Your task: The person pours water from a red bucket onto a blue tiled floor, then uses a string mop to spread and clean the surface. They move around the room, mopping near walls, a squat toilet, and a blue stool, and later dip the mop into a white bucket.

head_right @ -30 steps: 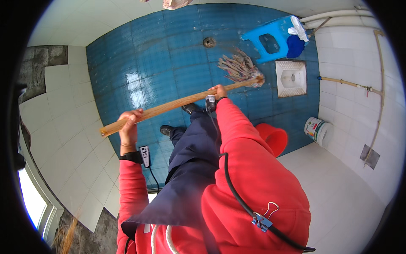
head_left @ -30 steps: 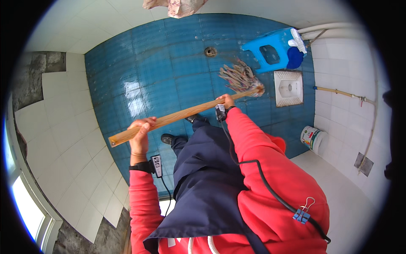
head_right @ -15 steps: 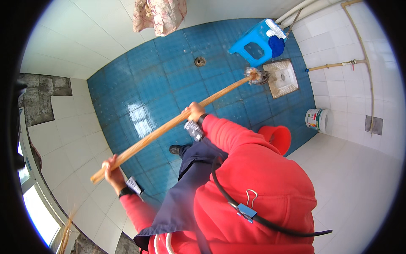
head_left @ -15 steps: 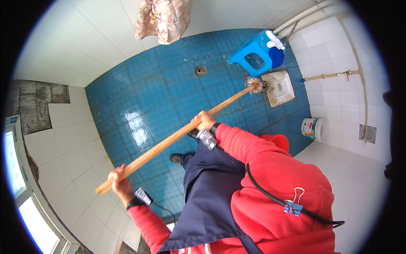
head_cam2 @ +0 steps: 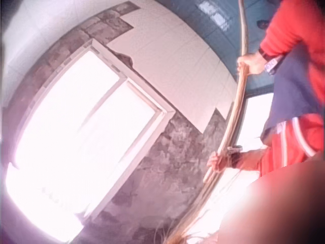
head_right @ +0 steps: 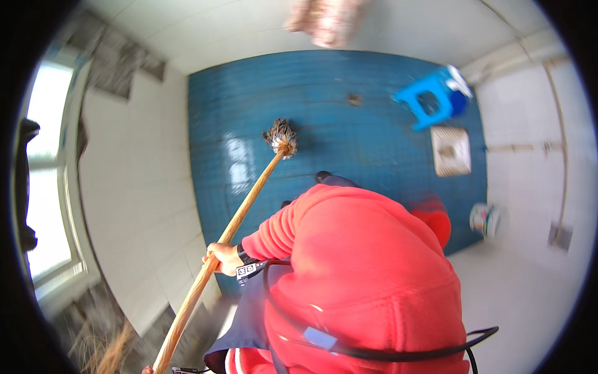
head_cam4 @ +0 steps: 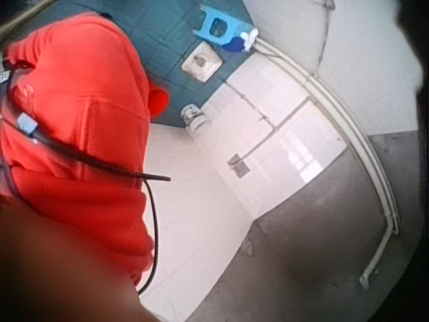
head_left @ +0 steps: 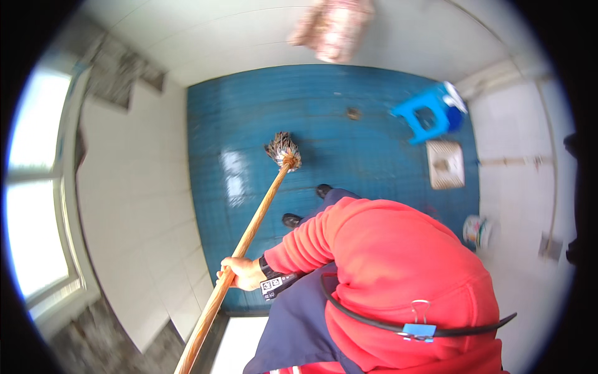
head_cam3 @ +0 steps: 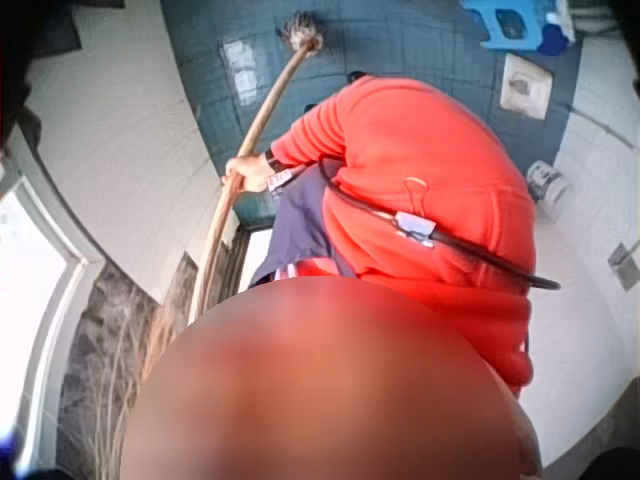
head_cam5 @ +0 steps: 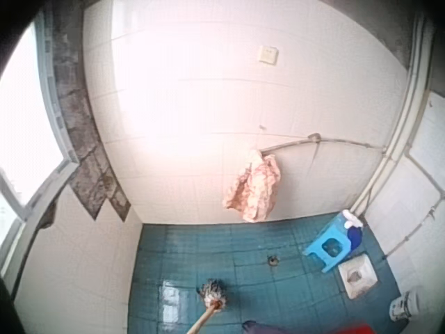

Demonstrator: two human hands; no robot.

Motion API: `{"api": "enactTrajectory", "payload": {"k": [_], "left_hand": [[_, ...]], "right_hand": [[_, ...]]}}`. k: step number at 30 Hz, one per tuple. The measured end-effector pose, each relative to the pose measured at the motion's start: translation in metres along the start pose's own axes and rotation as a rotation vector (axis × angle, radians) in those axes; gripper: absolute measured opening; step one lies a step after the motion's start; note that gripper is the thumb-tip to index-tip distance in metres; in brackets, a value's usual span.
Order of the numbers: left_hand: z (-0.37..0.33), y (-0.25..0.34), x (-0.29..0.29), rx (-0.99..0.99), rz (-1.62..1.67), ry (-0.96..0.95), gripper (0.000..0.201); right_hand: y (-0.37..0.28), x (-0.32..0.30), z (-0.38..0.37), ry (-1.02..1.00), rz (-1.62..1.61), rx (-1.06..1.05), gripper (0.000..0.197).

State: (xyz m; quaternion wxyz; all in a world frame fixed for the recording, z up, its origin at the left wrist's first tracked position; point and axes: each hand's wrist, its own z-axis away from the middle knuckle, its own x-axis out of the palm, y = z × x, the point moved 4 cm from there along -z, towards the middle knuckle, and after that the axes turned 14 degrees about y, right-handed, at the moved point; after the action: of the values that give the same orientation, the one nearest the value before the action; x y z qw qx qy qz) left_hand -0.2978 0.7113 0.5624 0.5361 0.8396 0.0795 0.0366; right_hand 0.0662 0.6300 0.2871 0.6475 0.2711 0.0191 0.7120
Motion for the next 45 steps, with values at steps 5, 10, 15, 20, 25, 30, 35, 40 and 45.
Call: {"api": "enactTrajectory", "payload": {"k": [5, 10, 15, 20, 25, 30, 35, 40, 45], "left_hand": [[0.104, 0.037, -0.061, -0.008, -0.279, 0.493, 0.014], [0.214, -0.008, -0.044, -0.234, -0.373, 0.996, 0.018], [0.304, -0.075, -0.036, -0.468, -0.314, 1.442, 0.024], [0.328, -0.127, 0.012, -0.614, -0.22, 1.691, 0.031], [0.266, -0.164, 0.082, -0.582, -0.227, 1.372, 0.032], [0.203, -0.242, 0.165, -0.812, -0.098, 1.514, 0.026], [0.135, -0.313, 0.258, -0.89, 0.008, 1.307, 0.035], [0.056, -0.381, 0.359, -0.909, 0.06, 1.126, 0.026], [-0.016, -0.418, 0.454, -0.84, 0.131, 1.029, 0.018]], "right_hand": [[0.083, 0.018, -0.09, 0.059, 0.316, 0.081, 0.011], [0.111, -0.01, -0.225, 0.251, 0.631, -0.049, 0.008], [0.106, -0.048, -0.316, 0.326, 0.636, 0.052, 0.009], [0.061, -0.035, -0.328, 0.496, 0.86, -0.033, 0.009], [-0.004, 0.041, -0.333, 0.444, 0.81, -0.041, 0.009], [-0.123, 0.115, -0.351, 0.484, 0.858, -0.201, 0.008], [-0.242, 0.189, -0.36, 0.469, 0.716, -0.301, 0.01], [-0.364, 0.277, -0.367, 0.395, 0.756, -0.506, 0.009], [-0.462, 0.346, -0.361, 0.293, 0.674, -0.644, 0.009]]}}
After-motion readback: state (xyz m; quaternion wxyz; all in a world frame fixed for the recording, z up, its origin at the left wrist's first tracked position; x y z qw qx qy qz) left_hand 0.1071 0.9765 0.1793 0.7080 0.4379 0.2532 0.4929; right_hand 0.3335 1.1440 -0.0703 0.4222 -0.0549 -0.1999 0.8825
